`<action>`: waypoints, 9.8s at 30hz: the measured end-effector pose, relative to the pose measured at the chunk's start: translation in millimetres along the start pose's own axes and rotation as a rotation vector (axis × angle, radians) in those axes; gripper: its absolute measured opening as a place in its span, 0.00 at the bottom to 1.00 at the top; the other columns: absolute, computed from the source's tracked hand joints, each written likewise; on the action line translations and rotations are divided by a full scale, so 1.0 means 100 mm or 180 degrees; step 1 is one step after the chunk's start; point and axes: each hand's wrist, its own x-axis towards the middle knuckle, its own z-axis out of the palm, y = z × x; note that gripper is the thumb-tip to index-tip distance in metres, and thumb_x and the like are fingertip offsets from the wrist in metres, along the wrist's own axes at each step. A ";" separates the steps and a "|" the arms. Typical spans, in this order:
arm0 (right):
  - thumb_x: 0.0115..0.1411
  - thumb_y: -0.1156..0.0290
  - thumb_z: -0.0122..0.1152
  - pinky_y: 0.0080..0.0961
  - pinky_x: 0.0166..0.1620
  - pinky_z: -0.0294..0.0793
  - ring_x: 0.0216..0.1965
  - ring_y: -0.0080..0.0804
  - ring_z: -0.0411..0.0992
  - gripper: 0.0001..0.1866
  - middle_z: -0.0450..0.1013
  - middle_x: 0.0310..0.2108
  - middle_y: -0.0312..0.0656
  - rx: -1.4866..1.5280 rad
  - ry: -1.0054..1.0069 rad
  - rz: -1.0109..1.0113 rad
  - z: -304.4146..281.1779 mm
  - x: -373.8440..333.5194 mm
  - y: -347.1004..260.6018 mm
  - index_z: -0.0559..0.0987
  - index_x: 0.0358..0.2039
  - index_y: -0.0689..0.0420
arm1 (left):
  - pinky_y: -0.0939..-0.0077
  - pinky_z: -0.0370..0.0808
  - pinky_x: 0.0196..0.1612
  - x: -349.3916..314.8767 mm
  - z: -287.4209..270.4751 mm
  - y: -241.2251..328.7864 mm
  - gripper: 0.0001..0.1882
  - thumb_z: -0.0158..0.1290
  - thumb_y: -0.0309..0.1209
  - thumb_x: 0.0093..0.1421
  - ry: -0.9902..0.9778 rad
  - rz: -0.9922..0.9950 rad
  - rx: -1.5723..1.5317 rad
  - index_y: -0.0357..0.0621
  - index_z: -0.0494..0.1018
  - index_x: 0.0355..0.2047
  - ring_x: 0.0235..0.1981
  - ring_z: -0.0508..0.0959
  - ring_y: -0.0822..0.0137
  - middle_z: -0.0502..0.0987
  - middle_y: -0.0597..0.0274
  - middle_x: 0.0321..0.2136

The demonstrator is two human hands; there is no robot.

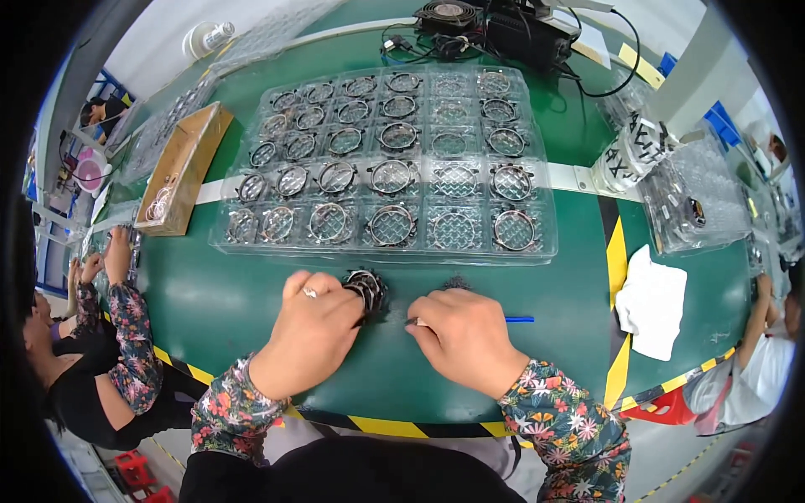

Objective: The person assembles circular electronic components by hand at a factory workbench, using a small pick tool to manipulate plastic rings and circular cases from component trays.

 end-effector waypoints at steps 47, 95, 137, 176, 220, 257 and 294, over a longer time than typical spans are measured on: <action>0.55 0.81 0.62 0.23 0.27 0.72 0.26 0.34 0.73 0.06 0.73 0.29 0.43 0.0018 -0.0168 0.0171 -0.12 -0.06 -0.08 0.76 0.34 0.63 | 0.58 0.58 0.56 -0.25 0.15 0.03 0.43 0.70 0.50 0.36 -0.0013 0.0300 -0.0786 0.42 0.71 0.51 0.53 0.67 0.59 0.70 0.61 0.45; 0.51 0.82 0.64 0.34 0.34 0.74 0.32 0.44 0.74 0.08 0.74 0.31 0.44 0.0269 -0.0489 -0.0307 -0.08 -0.12 -0.23 0.76 0.32 0.60 | 0.52 0.54 0.60 -0.23 0.16 0.01 0.33 0.71 0.39 0.38 -0.0081 0.0373 -0.1018 0.46 0.77 0.47 0.51 0.69 0.60 0.71 0.65 0.39; 0.48 0.83 0.65 0.33 0.33 0.74 0.30 0.41 0.75 0.09 0.74 0.30 0.43 0.0393 0.0248 -0.0766 -0.10 -0.14 -0.29 0.76 0.30 0.60 | 0.55 0.55 0.59 0.17 0.05 -0.04 0.28 0.69 0.37 0.41 0.0898 0.0238 -0.0452 0.44 0.74 0.43 0.47 0.72 0.57 0.73 0.62 0.40; 0.49 0.84 0.63 0.32 0.32 0.73 0.29 0.41 0.74 0.07 0.74 0.29 0.44 0.0360 0.0016 -0.0375 -0.08 -0.12 -0.23 0.76 0.29 0.61 | 0.62 0.72 0.44 -0.25 -0.12 -0.26 0.32 0.71 0.42 0.38 0.0081 -0.0602 -0.0260 0.39 0.73 0.41 0.41 0.74 0.53 0.74 0.56 0.38; 0.49 0.83 0.62 0.35 0.38 0.75 0.36 0.46 0.76 0.07 0.76 0.37 0.46 0.0365 -0.0085 -0.0202 -0.11 -0.14 -0.26 0.75 0.30 0.60 | 0.59 0.67 0.47 -0.23 0.04 0.02 0.30 0.70 0.47 0.41 -0.0260 0.0696 -0.1001 0.45 0.76 0.40 0.45 0.72 0.59 0.71 0.62 0.40; 0.44 0.84 0.64 0.33 0.35 0.72 0.32 0.39 0.70 0.09 0.72 0.42 0.45 0.0013 0.0025 -0.0434 0.20 -0.18 -0.38 0.77 0.29 0.61 | 0.45 0.47 0.65 -0.19 0.25 -0.05 0.32 0.70 0.45 0.41 -0.0241 0.0482 -0.1368 0.42 0.76 0.44 0.69 0.53 0.51 0.66 0.59 0.57; 0.42 0.84 0.65 0.32 0.34 0.71 0.32 0.37 0.68 0.09 0.70 0.45 0.46 0.0146 -0.0063 -0.0320 0.22 -0.18 -0.42 0.78 0.25 0.59 | 0.46 0.45 0.66 -0.20 0.26 -0.03 0.32 0.71 0.44 0.41 -0.0277 0.0400 -0.1426 0.46 0.76 0.46 0.68 0.53 0.54 0.66 0.61 0.58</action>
